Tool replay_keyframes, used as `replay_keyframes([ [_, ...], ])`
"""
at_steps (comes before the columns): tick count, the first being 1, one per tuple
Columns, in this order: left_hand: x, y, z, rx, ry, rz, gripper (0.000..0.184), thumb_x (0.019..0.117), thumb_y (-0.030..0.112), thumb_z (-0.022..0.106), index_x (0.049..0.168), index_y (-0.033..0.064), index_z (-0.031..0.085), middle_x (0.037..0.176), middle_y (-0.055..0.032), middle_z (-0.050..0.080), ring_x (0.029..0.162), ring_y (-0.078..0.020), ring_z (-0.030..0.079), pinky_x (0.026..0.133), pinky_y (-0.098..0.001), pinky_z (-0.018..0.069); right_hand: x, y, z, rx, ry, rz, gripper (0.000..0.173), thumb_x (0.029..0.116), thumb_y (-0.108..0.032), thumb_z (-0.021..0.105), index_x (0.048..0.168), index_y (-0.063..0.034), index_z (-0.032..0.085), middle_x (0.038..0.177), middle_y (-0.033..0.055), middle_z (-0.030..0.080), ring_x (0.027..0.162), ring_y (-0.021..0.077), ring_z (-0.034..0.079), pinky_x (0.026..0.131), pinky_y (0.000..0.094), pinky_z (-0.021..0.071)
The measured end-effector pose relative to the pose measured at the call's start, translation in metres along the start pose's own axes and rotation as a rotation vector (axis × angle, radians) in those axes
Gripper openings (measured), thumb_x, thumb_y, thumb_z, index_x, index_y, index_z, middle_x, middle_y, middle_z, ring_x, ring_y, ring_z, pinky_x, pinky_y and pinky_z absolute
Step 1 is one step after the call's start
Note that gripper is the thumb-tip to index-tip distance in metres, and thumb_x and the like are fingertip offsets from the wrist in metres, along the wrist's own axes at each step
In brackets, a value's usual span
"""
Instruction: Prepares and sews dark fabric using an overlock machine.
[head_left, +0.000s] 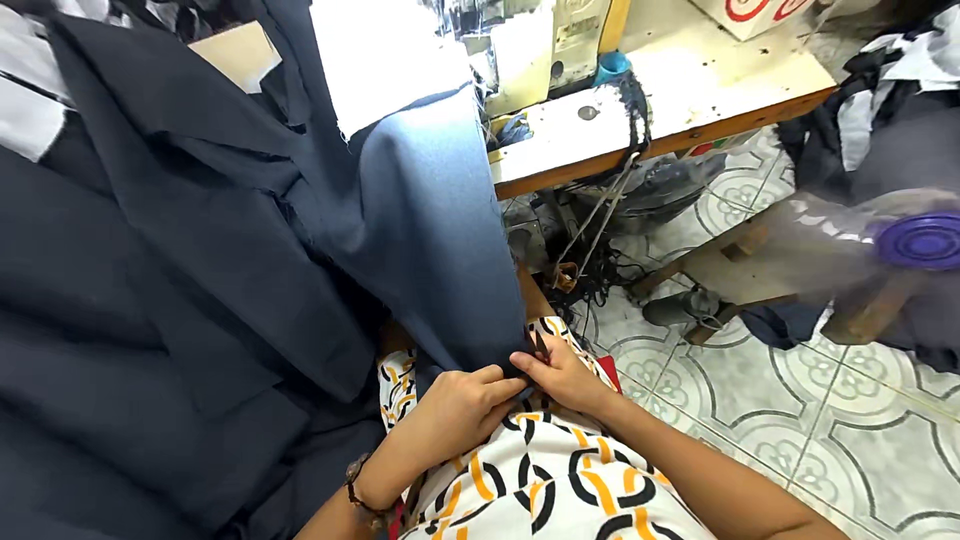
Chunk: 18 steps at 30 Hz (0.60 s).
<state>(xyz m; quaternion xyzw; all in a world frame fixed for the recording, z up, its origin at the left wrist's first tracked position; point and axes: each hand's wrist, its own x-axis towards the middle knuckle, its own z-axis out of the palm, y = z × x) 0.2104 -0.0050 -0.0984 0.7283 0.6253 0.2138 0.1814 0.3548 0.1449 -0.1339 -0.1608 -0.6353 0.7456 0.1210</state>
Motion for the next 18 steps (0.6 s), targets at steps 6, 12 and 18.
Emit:
replay_keyframes([
  [6,0.042,-0.035,-0.081,-0.113,-0.135,-0.021,0.025,0.0990,0.027,0.064,0.111,0.0091,0.077,0.096,-0.0074,0.077,0.085,-0.0203,0.074,0.077,-0.0455,0.0614,0.004,0.008,-0.007,0.106,0.002,0.095,0.014,0.1017,-0.013,0.054,0.102,-0.0074,0.067,0.082,-0.0085,0.070,0.072,-0.0011,0.066,0.069,0.0217,0.0581],
  [12,0.137,-0.102,-0.199,0.571,0.322,-0.339,0.050,0.1044,0.041,0.054,0.145,0.0110,0.059,0.145,-0.0189,0.057,0.131,-0.0402,0.056,0.104,-0.0606,0.0454,0.032,-0.002,-0.018,0.224,-0.030,0.081,0.012,0.1007,-0.018,0.054,0.097,-0.0170,0.065,0.069,-0.0111,0.067,0.051,-0.0020,0.057,0.048,0.0178,0.0495],
  [18,0.172,-0.136,-0.236,0.624,0.175,-0.467,0.067,0.1021,0.061,0.041,0.153,0.0182,0.050,0.152,-0.0133,0.053,0.132,-0.0401,0.055,0.102,-0.0633,0.0441,0.088,-0.009,-0.034,0.258,-0.055,0.018,0.011,0.1011,-0.023,0.056,0.096,-0.0190,0.065,0.069,-0.0113,0.067,0.050,-0.0026,0.056,0.046,0.0167,0.0483],
])
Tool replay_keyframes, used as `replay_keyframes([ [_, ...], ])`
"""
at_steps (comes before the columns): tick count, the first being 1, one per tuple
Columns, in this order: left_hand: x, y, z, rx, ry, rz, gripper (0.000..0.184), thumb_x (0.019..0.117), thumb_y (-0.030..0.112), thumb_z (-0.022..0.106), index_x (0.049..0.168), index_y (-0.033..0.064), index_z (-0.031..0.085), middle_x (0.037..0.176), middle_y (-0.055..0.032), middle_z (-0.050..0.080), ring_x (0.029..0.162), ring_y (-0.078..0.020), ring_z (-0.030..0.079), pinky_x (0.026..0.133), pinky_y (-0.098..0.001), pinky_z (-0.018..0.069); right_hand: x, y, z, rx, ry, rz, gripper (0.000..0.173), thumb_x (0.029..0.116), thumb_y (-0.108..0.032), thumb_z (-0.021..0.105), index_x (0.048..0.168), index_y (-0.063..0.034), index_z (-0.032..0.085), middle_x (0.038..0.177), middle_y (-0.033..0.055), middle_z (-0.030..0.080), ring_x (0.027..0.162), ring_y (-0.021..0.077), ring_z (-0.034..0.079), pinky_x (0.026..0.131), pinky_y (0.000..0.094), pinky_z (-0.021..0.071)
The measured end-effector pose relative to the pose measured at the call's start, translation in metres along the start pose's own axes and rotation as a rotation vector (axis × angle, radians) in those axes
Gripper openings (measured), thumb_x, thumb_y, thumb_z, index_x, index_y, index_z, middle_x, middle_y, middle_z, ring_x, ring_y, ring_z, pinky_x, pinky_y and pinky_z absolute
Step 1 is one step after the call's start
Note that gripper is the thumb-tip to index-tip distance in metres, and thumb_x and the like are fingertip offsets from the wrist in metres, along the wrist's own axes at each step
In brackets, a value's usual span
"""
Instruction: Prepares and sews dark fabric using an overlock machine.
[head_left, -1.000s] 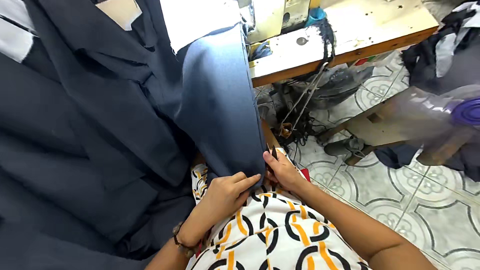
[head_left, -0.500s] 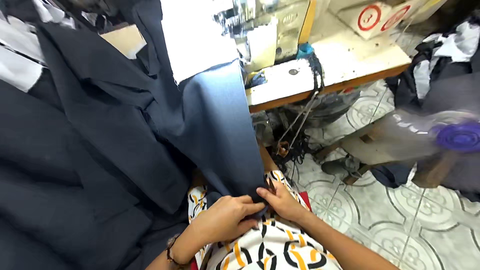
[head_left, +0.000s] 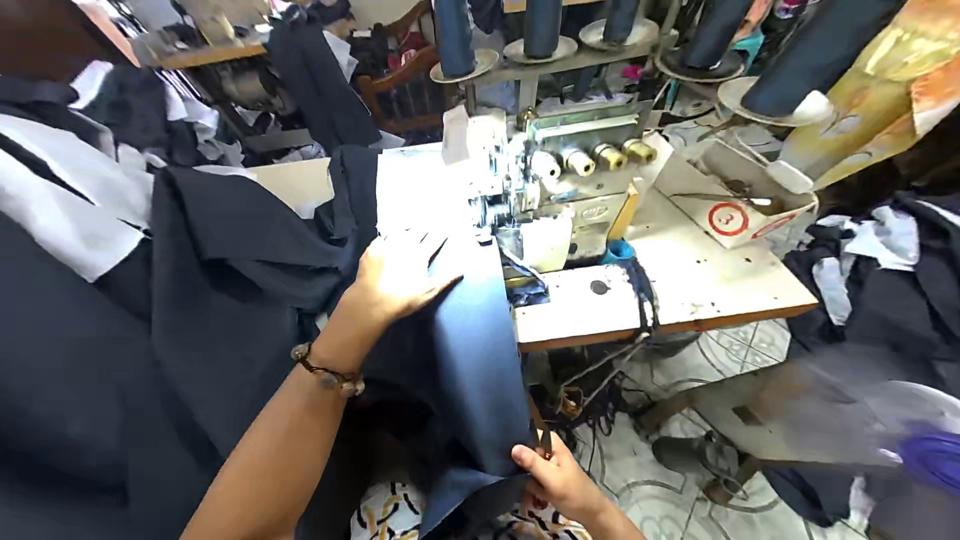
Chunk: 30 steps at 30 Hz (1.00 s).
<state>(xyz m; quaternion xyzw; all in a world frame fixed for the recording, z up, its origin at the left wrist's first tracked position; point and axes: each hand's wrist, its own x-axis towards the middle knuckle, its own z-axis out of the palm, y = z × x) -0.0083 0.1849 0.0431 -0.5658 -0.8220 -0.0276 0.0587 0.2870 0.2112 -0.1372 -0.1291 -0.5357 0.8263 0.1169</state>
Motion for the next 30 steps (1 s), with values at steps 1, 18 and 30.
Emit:
replay_keyframes([
  [1,0.010,-0.007,-0.002,0.010,-0.034,0.003,0.070,0.1010,0.064,0.040,0.154,0.0195,0.048,0.152,-0.0129,0.053,0.132,-0.0403,0.056,0.101,-0.0640,0.0446,0.009,-0.004,-0.002,0.010,0.001,0.003,0.011,0.1008,-0.022,0.056,0.097,-0.0185,0.065,0.070,-0.0107,0.068,0.051,-0.0020,0.058,0.047,0.0170,0.0495],
  [18,0.158,-0.061,-0.011,0.016,-0.425,-0.251,0.108,0.0898,0.075,0.056,0.166,0.0123,0.011,0.170,-0.0219,0.014,0.153,-0.0434,0.025,0.115,-0.0708,0.0254,0.131,-0.100,0.010,0.066,0.273,-0.030,0.006,0.1015,-0.006,0.056,0.099,-0.0052,0.061,0.074,-0.0015,0.066,0.066,0.0047,0.065,0.063,0.0228,0.0562],
  [30,-0.058,0.064,0.038,-0.401,0.431,0.079,0.025,0.0983,0.021,0.065,0.112,-0.0005,0.068,0.104,-0.0169,0.068,0.089,-0.0280,0.069,0.078,-0.0458,0.0600,0.095,-0.053,0.026,0.073,0.386,-0.160,0.014,0.1074,-0.019,0.051,0.101,-0.0095,0.060,0.072,-0.0040,0.059,0.059,0.0022,0.055,0.055,0.0198,0.0485],
])
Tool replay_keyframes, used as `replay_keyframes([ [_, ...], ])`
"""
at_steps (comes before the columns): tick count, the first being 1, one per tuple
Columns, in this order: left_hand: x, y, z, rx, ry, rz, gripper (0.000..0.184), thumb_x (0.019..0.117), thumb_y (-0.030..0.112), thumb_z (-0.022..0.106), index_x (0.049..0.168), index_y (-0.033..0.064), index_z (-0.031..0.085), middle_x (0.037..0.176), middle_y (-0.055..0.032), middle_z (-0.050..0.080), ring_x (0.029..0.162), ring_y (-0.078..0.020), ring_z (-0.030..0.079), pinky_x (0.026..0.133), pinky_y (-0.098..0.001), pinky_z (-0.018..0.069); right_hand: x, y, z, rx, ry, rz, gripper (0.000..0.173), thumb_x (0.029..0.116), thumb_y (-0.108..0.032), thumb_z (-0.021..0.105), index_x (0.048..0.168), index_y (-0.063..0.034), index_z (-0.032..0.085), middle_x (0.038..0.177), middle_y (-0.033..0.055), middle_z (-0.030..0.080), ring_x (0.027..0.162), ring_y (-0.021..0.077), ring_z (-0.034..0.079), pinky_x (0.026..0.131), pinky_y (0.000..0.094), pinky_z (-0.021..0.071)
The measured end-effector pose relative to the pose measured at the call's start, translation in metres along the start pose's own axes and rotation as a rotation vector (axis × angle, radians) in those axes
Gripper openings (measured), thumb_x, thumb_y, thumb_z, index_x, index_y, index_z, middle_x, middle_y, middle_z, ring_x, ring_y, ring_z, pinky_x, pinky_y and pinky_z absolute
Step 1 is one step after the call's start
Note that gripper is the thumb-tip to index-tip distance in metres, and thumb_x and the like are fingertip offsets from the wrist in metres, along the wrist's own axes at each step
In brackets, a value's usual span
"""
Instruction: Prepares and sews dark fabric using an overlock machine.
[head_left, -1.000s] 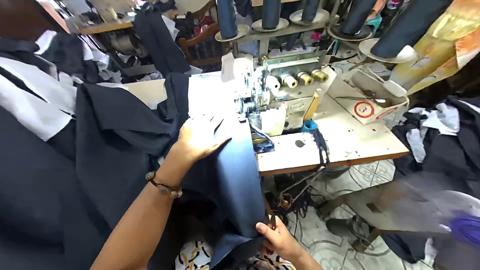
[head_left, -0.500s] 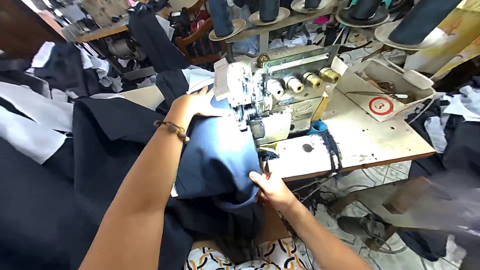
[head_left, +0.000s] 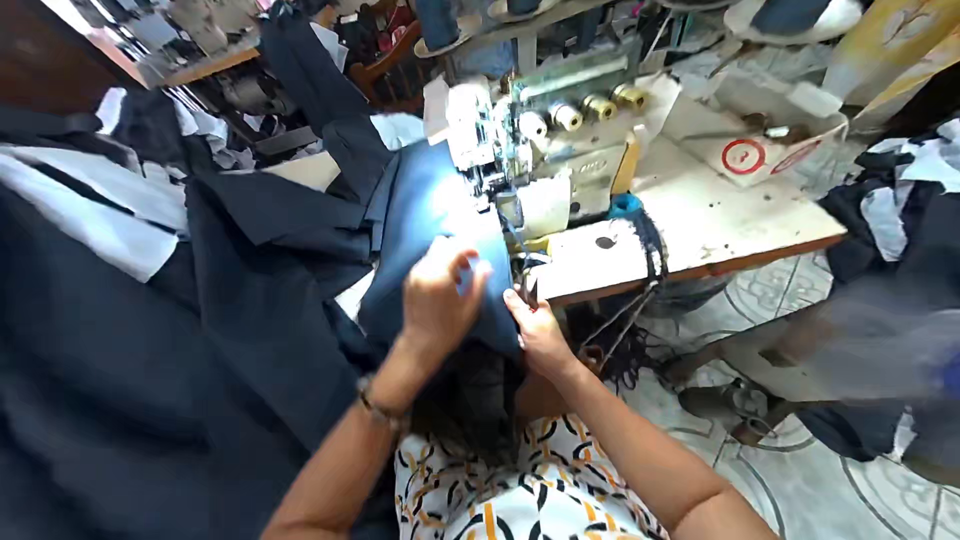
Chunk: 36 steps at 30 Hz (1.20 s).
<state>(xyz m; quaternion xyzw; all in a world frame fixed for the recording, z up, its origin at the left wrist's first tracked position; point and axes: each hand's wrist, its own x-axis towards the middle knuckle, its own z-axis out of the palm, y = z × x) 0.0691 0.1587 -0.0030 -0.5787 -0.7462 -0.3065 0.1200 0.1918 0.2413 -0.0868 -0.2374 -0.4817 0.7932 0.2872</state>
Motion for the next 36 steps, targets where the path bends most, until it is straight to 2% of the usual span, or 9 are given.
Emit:
replay_keyframes([
  [7,-0.243,0.030,0.095,-0.293,0.004,-0.068,0.074,0.0727,0.045,0.089,0.131,0.0103,0.059,0.131,-0.0224,0.060,0.125,-0.0351,0.058,0.106,-0.0482,0.0490,-0.117,0.068,-0.051,0.071,-0.053,0.340,0.005,0.1003,-0.004,0.055,0.101,-0.0082,0.059,0.065,-0.0058,0.058,0.047,0.0020,0.048,0.046,0.0191,0.0462],
  [11,-0.223,0.030,0.073,-0.350,0.026,-0.111,0.024,0.0846,0.012,0.079,0.103,-0.0024,0.074,0.109,-0.0200,0.070,0.104,-0.0261,0.070,0.092,-0.0385,0.0587,-0.123,0.053,-0.049,-0.068,-0.134,0.304,0.008,0.0986,-0.002,0.053,0.101,-0.0053,0.059,0.061,-0.0066,0.055,0.049,0.0024,0.051,0.051,0.0202,0.0498],
  [14,-0.203,0.037,0.029,-0.647,-0.033,-0.424,0.018,0.1018,0.003,0.053,0.109,-0.0073,0.066,0.107,-0.0110,0.072,0.100,-0.0160,0.070,0.093,-0.0365,0.0583,-0.128,0.048,-0.048,-0.058,-0.196,0.329,0.009,0.1058,-0.007,0.043,0.108,-0.0080,0.052,0.057,-0.0060,0.048,0.045,0.0036,0.048,0.052,0.0220,0.0524],
  [16,-0.194,0.044,-0.001,-0.815,0.041,-0.581,0.012,0.1091,0.013,0.038,0.112,0.0097,0.050,0.095,0.0042,0.068,0.091,-0.0086,0.071,0.091,-0.0362,0.0605,-0.133,0.046,-0.048,-0.022,-0.193,0.326,0.010,0.1083,-0.008,0.039,0.109,-0.0087,0.049,0.058,-0.0051,0.048,0.044,0.0041,0.047,0.052,0.0227,0.0541],
  [18,-0.192,0.055,-0.014,-0.761,0.037,-0.481,0.013,0.1084,0.021,0.044,0.117,0.0128,0.049,0.101,0.0059,0.067,0.096,-0.0070,0.068,0.093,-0.0354,0.0584,-0.138,0.044,-0.047,-0.009,-0.171,0.295,0.008,0.1076,-0.006,0.042,0.109,-0.0087,0.050,0.060,-0.0045,0.051,0.045,0.0041,0.048,0.052,0.0225,0.0541],
  [22,-0.189,0.085,0.020,-0.461,-0.089,-0.384,0.061,0.0819,0.034,0.082,0.124,-0.0005,0.054,0.120,-0.0170,0.060,0.105,-0.0245,0.063,0.087,-0.0427,0.0554,-0.152,0.041,-0.040,-0.125,-0.225,0.219,0.012,0.0964,0.000,0.055,0.106,-0.0066,0.059,0.065,-0.0033,0.059,0.048,0.0028,0.052,0.050,0.0191,0.0497],
  [26,-0.194,0.082,0.043,-0.330,-0.136,-0.445,0.025,0.0964,0.011,0.064,0.116,-0.0027,0.057,0.116,-0.0207,0.061,0.101,-0.0304,0.065,0.086,-0.0468,0.0557,-0.159,0.059,-0.044,-0.200,-0.160,0.255,0.005,0.1001,-0.004,0.060,0.102,-0.0004,0.063,0.066,-0.0001,0.060,0.049,0.0040,0.053,0.050,0.0203,0.0498],
  [31,-0.242,0.068,0.028,-0.403,-0.195,-0.536,0.019,0.0967,0.003,0.056,0.112,-0.0053,0.063,0.098,-0.0161,0.069,0.087,-0.0221,0.068,0.079,-0.0425,0.0571,-0.157,0.068,-0.054,-0.066,-0.068,0.374,0.003,0.1072,-0.008,0.049,0.109,-0.0057,0.050,0.058,-0.0029,0.049,0.043,0.0059,0.049,0.051,0.0236,0.0539],
  [36,-0.266,0.083,-0.028,-0.313,0.271,0.005,0.021,0.1006,0.015,0.057,0.121,0.0172,0.058,0.112,0.0076,0.063,0.109,0.0009,0.061,0.096,-0.0203,0.0511,-0.164,0.061,-0.053,-0.010,-0.123,0.362,0.010,0.1040,-0.002,0.049,0.113,-0.0064,0.048,0.065,-0.0023,0.052,0.043,0.0044,0.048,0.046,0.0219,0.0525],
])
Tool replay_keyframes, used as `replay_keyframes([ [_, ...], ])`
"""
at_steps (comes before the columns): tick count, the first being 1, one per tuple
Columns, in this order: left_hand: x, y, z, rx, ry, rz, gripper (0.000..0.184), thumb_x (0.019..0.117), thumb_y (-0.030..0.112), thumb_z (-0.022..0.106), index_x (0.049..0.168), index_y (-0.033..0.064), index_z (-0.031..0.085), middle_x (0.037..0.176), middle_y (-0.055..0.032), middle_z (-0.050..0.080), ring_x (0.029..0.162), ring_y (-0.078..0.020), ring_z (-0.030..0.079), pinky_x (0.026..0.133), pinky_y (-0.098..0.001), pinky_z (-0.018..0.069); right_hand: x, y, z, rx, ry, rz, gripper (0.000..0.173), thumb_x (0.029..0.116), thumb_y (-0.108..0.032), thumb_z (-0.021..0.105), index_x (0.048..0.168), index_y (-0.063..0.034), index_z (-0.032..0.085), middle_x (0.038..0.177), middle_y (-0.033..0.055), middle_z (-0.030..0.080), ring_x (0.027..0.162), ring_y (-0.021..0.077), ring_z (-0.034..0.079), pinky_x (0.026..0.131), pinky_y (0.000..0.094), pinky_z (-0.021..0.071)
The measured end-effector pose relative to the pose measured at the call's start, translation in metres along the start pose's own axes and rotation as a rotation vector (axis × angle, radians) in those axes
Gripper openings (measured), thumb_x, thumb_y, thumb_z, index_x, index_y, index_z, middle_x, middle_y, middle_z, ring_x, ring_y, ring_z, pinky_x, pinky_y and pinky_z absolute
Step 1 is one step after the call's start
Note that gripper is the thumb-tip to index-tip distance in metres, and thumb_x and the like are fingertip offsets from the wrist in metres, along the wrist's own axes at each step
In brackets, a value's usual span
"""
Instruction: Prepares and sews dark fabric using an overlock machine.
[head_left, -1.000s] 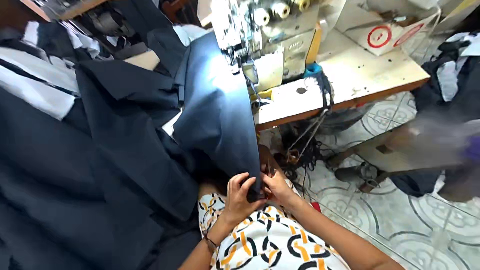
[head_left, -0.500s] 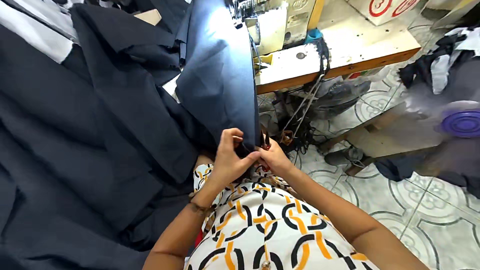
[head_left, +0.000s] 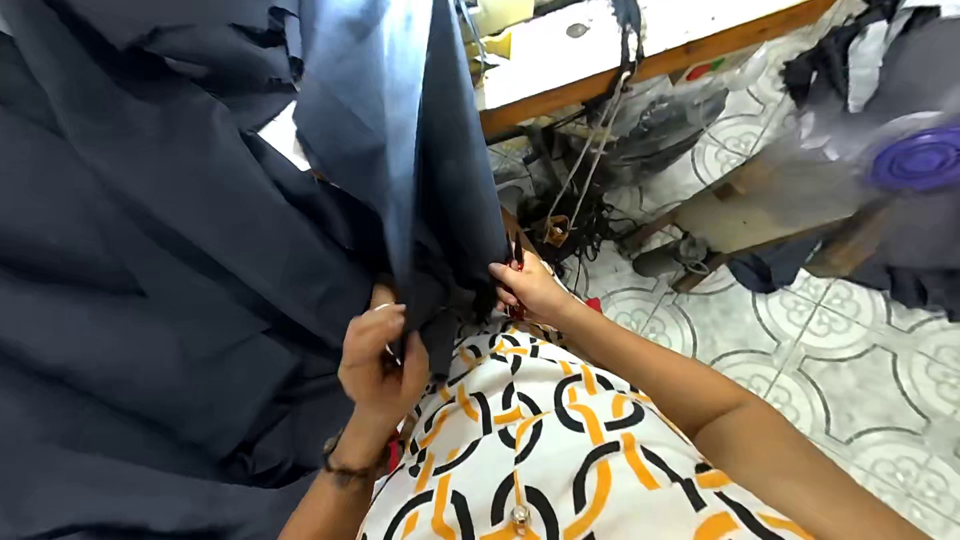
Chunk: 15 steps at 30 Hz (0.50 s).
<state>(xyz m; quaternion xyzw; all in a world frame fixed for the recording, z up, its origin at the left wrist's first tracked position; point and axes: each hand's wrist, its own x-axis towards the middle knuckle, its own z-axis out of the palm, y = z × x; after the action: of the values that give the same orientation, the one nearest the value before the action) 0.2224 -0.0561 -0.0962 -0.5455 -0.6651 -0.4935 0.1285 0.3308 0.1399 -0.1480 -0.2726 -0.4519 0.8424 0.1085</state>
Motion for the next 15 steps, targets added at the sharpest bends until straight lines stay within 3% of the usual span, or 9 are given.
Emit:
replay_keyframes([
  [3,0.003,0.014,0.003,0.005,-0.311,0.004,0.020,0.0936,0.010,0.063,0.112,0.0097,0.071,0.100,-0.0047,0.070,0.096,-0.0113,0.066,0.086,-0.0243,0.0551,-0.011,-0.002,0.002,-0.031,-0.061,0.016,0.017,0.0989,0.003,0.056,0.114,-0.0046,0.052,0.070,-0.0006,0.060,0.046,0.0037,0.051,0.045,0.0198,0.0498],
  [6,-0.003,-0.005,0.030,0.072,-0.681,-0.106,0.031,0.0933,0.004,0.061,0.121,0.0074,0.075,0.105,-0.0112,0.074,0.095,-0.0232,0.072,0.082,-0.0389,0.0604,-0.015,0.002,0.000,0.015,-0.064,-0.007,0.014,0.0981,0.005,0.048,0.102,-0.0071,0.054,0.058,-0.0044,0.054,0.043,0.0035,0.051,0.046,0.0203,0.0510],
  [8,-0.005,-0.015,0.040,0.050,-0.734,-0.125,0.033,0.0925,0.002,0.060,0.121,0.0077,0.075,0.102,-0.0112,0.072,0.090,-0.0234,0.072,0.079,-0.0399,0.0607,-0.016,0.008,-0.004,-0.006,-0.015,-0.034,0.011,0.1032,-0.002,0.044,0.100,-0.0065,0.053,0.054,-0.0047,0.051,0.041,0.0038,0.050,0.045,0.0207,0.0503],
  [11,0.000,-0.014,0.043,0.037,-0.758,-0.073,0.034,0.0914,0.003,0.061,0.121,0.0086,0.075,0.094,-0.0102,0.070,0.082,-0.0219,0.070,0.072,-0.0375,0.0601,-0.020,0.015,-0.011,-0.144,-0.004,-0.150,0.023,0.1081,-0.018,0.036,0.097,-0.0101,0.056,0.050,-0.0064,0.049,0.039,0.0008,0.045,0.042,0.0173,0.0427],
  [13,0.005,-0.013,0.045,0.031,-0.802,-0.045,0.033,0.0920,0.003,0.062,0.122,0.0077,0.075,0.092,-0.0105,0.069,0.080,-0.0226,0.069,0.070,-0.0373,0.0598,-0.022,0.014,-0.011,-0.252,-0.004,-0.202,0.030,0.1102,-0.024,0.035,0.093,-0.0109,0.056,0.052,-0.0063,0.047,0.040,0.0003,0.042,0.042,0.0165,0.0384],
  [15,0.009,-0.014,0.048,0.012,-0.832,-0.014,0.032,0.0923,0.003,0.062,0.121,0.0070,0.075,0.091,-0.0105,0.069,0.079,-0.0228,0.069,0.070,-0.0364,0.0595,-0.022,0.011,-0.011,-0.358,0.006,-0.244,0.030,0.1102,-0.023,0.039,0.094,-0.0081,0.060,0.060,-0.0057,0.053,0.046,-0.0008,0.046,0.045,0.0165,0.0418],
])
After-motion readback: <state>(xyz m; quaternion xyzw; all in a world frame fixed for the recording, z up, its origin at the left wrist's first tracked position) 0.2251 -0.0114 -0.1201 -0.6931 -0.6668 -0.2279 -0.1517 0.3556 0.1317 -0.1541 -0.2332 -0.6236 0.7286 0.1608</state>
